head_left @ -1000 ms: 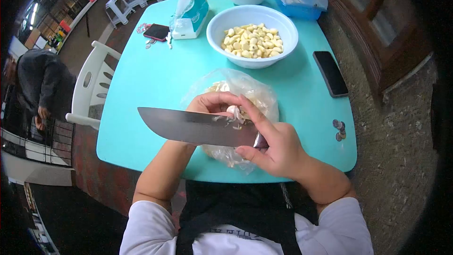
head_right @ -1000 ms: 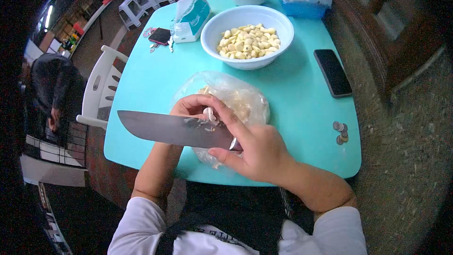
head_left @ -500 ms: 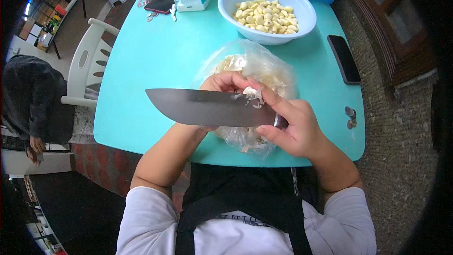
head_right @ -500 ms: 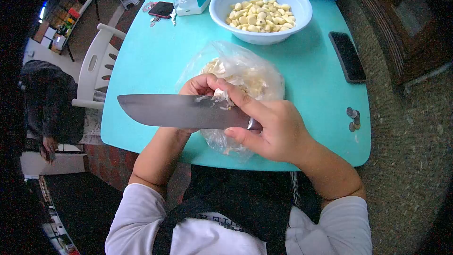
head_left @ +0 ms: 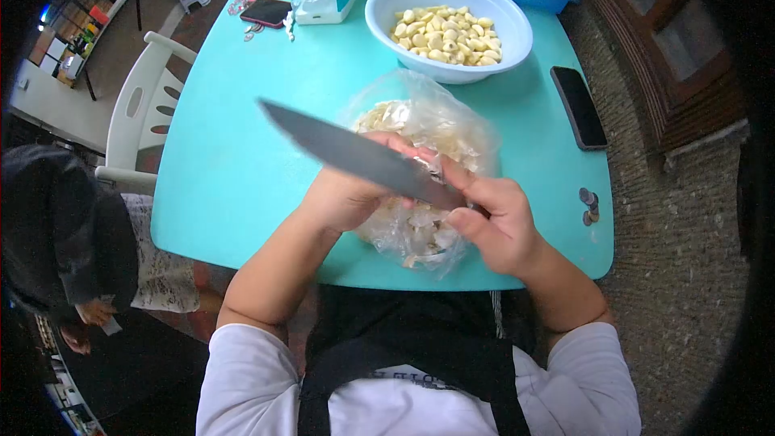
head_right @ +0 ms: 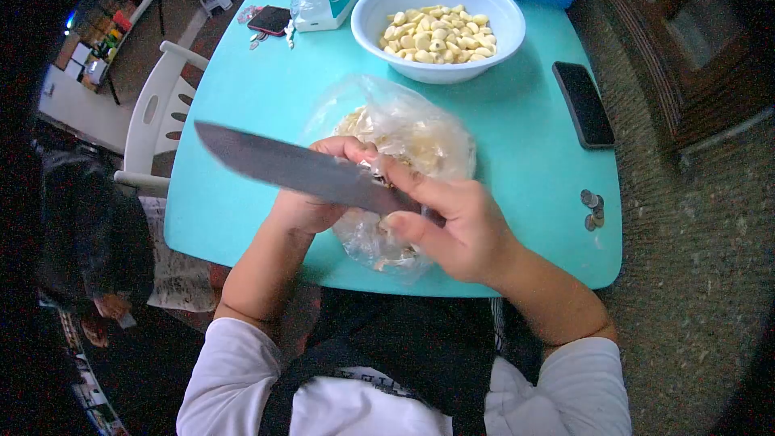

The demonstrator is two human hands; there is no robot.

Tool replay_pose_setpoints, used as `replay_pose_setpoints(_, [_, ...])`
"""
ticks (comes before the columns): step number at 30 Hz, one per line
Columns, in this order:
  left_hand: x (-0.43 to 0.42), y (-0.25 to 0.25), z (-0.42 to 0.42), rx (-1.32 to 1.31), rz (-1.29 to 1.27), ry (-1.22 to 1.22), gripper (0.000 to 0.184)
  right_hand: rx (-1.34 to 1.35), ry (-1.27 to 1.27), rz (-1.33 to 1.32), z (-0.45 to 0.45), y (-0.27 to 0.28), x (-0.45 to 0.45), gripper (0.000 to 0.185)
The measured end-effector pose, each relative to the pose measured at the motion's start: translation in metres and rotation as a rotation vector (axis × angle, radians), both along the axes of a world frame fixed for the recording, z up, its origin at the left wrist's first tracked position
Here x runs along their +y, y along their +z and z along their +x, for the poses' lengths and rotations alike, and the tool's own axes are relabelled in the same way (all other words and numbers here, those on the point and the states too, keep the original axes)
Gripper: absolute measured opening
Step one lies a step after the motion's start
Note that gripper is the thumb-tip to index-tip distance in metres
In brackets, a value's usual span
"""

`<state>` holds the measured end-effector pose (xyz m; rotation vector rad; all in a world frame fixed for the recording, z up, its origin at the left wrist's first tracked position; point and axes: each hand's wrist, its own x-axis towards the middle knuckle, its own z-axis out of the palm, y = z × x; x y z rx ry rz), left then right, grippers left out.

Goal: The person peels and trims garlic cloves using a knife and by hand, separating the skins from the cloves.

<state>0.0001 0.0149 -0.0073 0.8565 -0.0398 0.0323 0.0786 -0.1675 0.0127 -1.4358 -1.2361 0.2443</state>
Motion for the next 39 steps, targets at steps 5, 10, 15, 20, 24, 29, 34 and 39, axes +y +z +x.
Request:
replay_pose_setpoints(5, [0.01,0.007,-0.002,0.07,0.052,-0.121,0.021,0.824,0.323,-0.155,0.013,0.01,-0.018,0.044])
replay_pose_setpoints(10, [0.004,0.015,0.002,0.108,-0.055,-0.099,0.03,0.715,0.251,-0.152,0.012,0.009,-0.015,0.047])
replay_pose_setpoints(15, [0.005,-0.003,0.006,0.074,-0.047,0.05,0.027,0.121,0.08,-0.115,0.002,0.016,-0.007,0.05])
replay_pose_setpoints(20, [0.012,-0.001,0.005,0.102,0.007,0.026,0.013,-0.036,0.1,-0.223,-0.002,0.016,-0.008,0.051])
replay_pose_setpoints(24, [0.007,0.01,0.001,0.163,-0.052,0.045,0.019,-0.086,0.068,-0.169,-0.003,0.009,-0.005,0.051])
replay_pose_setpoints(29, [0.01,0.003,0.001,0.057,0.071,0.044,0.025,0.159,0.142,-0.117,-0.001,0.002,-0.007,0.051])
replay_pose_setpoints(34, [0.006,0.014,-0.001,0.078,0.014,-0.003,0.03,0.65,0.147,-0.124,-0.005,0.017,-0.01,0.047])
replay_pose_setpoints(39, [0.006,0.016,-0.001,0.06,0.058,0.001,0.029,0.687,0.152,-0.097,0.0,0.016,-0.013,0.045])
